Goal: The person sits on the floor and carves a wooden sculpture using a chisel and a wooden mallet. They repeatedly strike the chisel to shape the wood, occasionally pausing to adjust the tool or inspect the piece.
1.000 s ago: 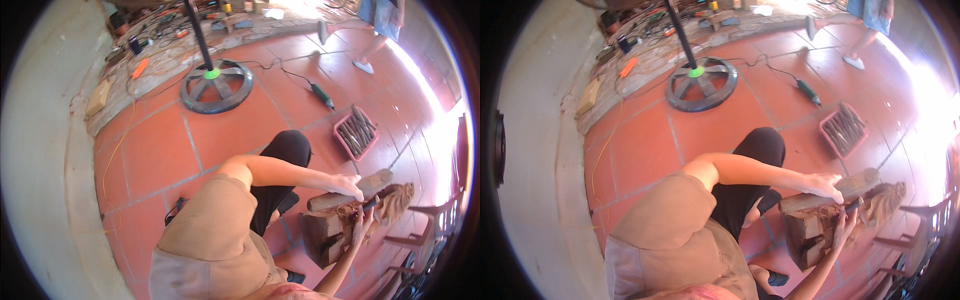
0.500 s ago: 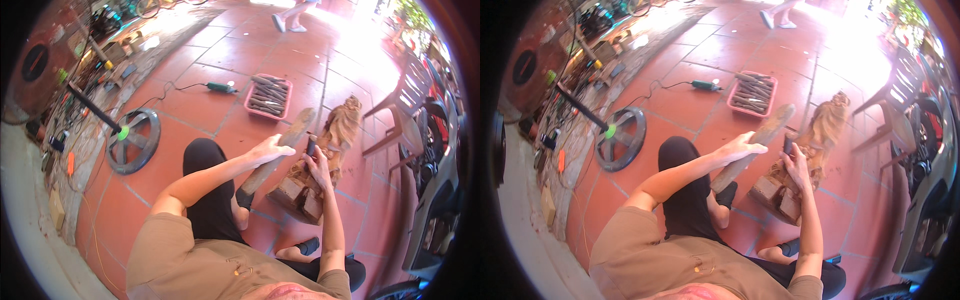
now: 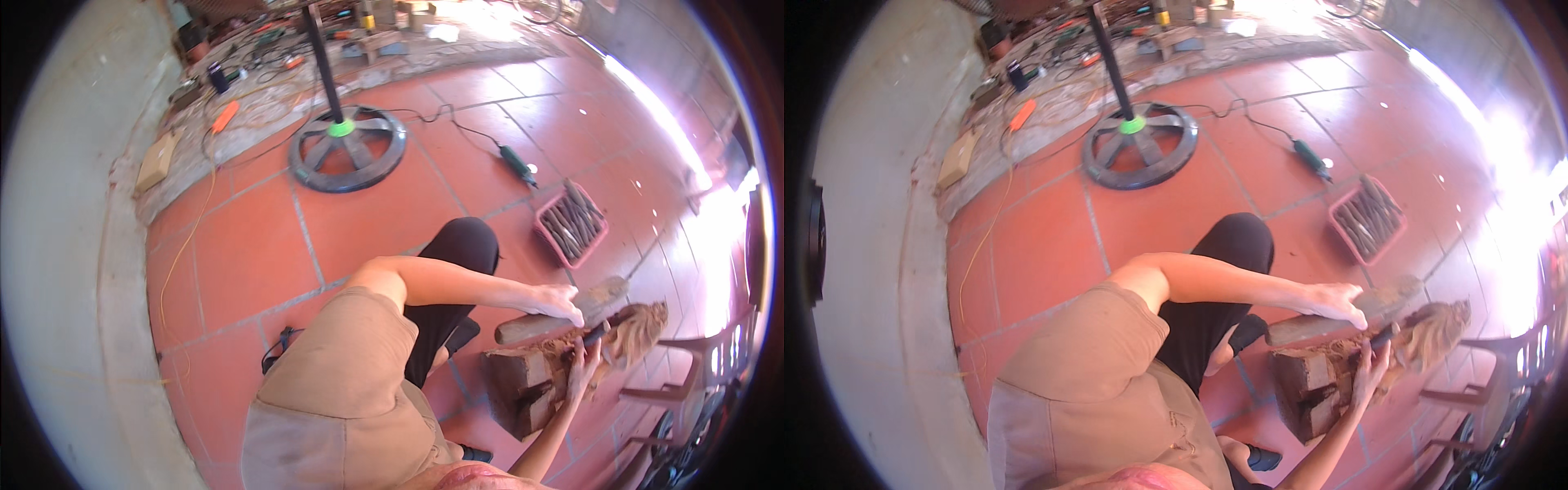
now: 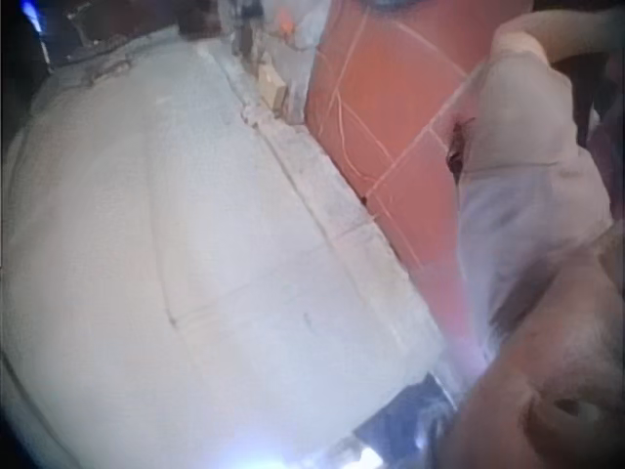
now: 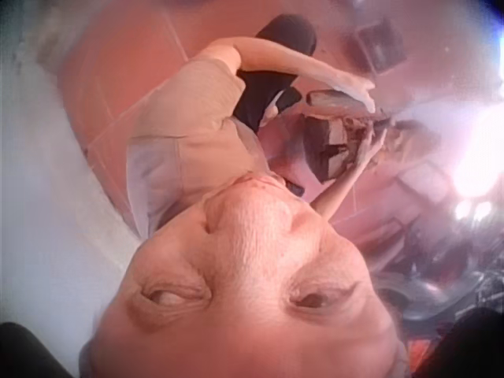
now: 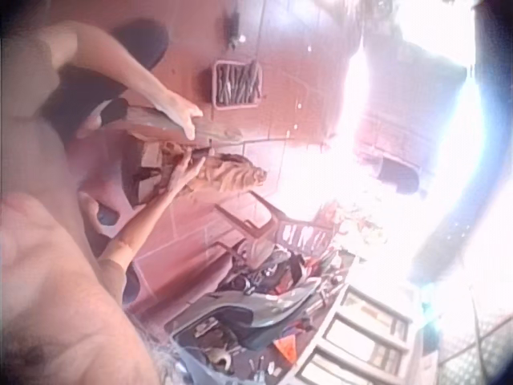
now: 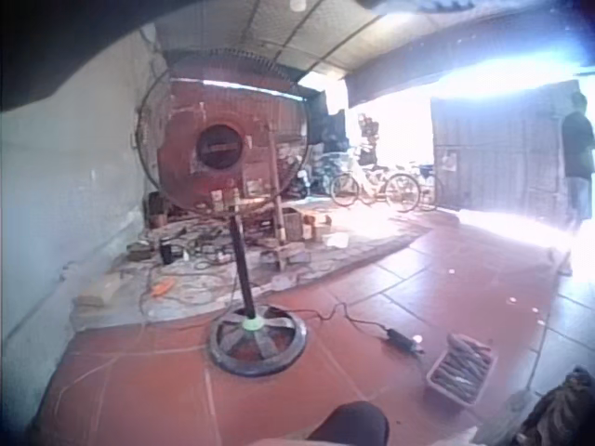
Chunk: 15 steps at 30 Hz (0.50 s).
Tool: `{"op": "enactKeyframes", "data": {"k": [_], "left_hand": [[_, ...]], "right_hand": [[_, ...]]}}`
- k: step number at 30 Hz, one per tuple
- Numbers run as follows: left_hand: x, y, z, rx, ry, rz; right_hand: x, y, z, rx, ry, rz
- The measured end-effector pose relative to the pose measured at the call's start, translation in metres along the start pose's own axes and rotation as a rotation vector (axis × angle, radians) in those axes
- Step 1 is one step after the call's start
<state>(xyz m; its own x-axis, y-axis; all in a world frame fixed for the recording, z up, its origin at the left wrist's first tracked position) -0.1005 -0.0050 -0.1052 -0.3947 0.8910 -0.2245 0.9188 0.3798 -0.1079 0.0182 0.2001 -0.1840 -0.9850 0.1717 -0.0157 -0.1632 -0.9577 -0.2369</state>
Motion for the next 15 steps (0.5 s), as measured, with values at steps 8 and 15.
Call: {"op": "enactKeyframes", "data": {"k": [8,15], "left_hand": [[0.001,-0.005,0.0,-0.133,0.045,-0.011],[0.004,-0.005,-0.001,-0.158,0.088,-0.033]], "right_hand": [[0.005,0.006,0.008,0.027,-0.081,-0.028],[0.006,0.008,0.013,-0.016,0.013,-0.008]]}}
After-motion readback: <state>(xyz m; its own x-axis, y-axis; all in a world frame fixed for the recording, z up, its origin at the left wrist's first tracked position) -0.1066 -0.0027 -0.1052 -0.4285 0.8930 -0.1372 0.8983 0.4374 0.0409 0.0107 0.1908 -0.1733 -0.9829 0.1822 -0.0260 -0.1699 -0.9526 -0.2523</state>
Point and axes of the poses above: each hand's wrist, its own x-axis towards the middle knuckle, its own y-axis out of the palm, z = x × y, the point moved 7 cm from there along x, towards the middle knuckle, and after that the axes turned 11 degrees about z, right-handed, at the moved point
